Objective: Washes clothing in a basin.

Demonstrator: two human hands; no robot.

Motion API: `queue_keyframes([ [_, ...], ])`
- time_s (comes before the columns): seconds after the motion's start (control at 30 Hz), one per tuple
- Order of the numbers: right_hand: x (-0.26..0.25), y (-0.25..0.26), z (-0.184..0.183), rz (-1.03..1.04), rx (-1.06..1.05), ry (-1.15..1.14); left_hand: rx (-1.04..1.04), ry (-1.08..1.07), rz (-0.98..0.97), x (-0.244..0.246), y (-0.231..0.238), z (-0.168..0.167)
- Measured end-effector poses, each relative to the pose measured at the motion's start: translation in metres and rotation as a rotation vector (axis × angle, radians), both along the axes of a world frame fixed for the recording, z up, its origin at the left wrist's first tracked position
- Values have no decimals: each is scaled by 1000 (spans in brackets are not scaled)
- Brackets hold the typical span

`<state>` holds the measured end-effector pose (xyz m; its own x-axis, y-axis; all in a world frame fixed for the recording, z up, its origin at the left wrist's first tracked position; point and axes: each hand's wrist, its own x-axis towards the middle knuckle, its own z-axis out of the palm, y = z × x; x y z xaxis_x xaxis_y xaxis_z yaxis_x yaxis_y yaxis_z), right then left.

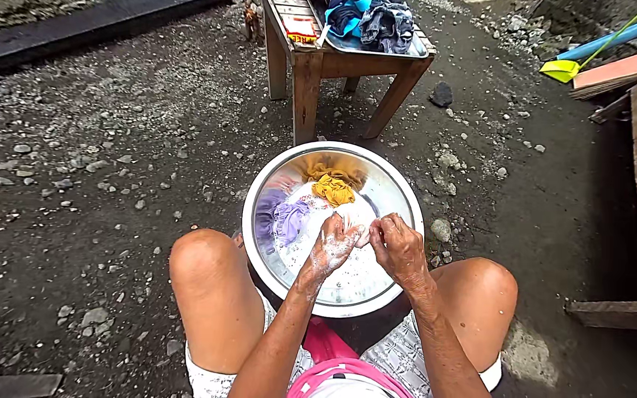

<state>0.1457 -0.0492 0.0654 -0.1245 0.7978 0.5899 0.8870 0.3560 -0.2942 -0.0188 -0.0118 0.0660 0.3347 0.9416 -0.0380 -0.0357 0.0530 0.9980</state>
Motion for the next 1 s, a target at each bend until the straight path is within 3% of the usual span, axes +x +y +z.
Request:
queue_keyframes([
  [0.07, 0, 2, -1, 13, -112, 350, -19, -57, -6, -1, -1, 1],
  [0.17, 10, 7, 6, 173, -343, 1222, -63, -185, -36, -4, -1, 3],
  [0.23, 22, 8, 8, 261, -394, 1454, -77, -233, -51, -3, -1, 3],
  [0.33, 27, 6, 8, 263, -372, 1324, -54, -199, -45, -2, -1, 3],
  [0.53, 18, 1, 9, 126, -219, 665, -56, -155, -30, 0, -3, 9],
  [0.7, 14, -1, 6, 72, -165, 438, -71, -158, -18, 2, -3, 4],
  [0.83, 11, -1, 6, 22, -111, 202, 105, 142, 1, 2, -3, 0],
  [0.93, 6, -1, 4, -46, -136, 170, 182, 255, 17, 4, -4, -1],
  [1.0, 7, 0, 4, -17, -228, 419, 133, 150, 2, 4, -3, -4],
])
